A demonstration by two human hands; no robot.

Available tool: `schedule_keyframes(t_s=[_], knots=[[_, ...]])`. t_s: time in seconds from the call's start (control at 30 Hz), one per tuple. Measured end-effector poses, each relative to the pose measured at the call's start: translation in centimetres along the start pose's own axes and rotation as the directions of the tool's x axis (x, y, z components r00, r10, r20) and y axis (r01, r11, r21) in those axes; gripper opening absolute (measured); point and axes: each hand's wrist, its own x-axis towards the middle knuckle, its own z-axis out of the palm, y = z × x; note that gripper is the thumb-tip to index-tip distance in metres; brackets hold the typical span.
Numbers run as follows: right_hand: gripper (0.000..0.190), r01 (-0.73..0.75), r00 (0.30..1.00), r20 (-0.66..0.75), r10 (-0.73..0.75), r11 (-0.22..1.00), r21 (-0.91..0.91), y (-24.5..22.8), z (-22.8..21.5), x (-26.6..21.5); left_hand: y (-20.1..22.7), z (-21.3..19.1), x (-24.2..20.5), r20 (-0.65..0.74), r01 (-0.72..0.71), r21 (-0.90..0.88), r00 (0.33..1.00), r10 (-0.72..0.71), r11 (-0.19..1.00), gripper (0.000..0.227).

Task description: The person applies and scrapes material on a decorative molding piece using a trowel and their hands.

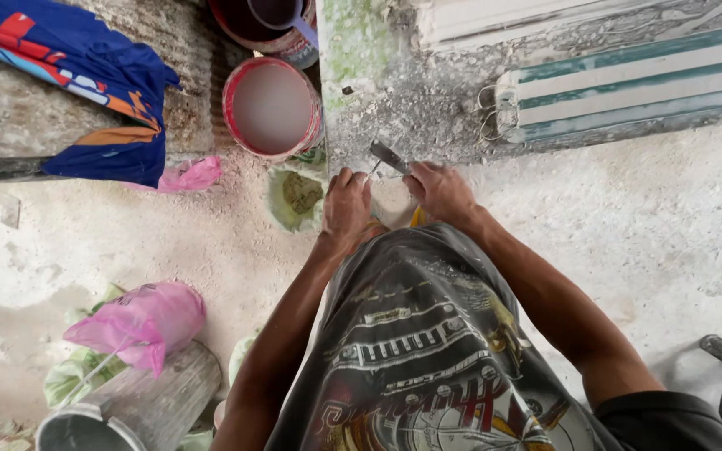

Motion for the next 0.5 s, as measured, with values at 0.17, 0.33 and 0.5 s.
schedule_keyframes(t_s=[0.17,0.33,0.5], knots=[[0.019,-0.045,0.999,-0.007,0.045,0.996,-0.080,0.2,-0.8,0.5,0.1,0.6,-0.1,-0.031,-0.001,0.001,1.000,0.001,1.000,0.015],[0.022,-0.013,0.999,0.040,0.015,0.999,-0.043,0.7,-0.7,-0.7,0.0,1.2,-0.2,-0.034,0.012,-0.049,0.999,-0.014,0.999,0.018],[0.021,-0.013,1.000,0.005,0.013,1.000,0.003,-0.1,0.2,-1.1,-0.3,1.2,0.0,-0.070,-0.064,0.010,0.995,0.064,0.998,0.014]])
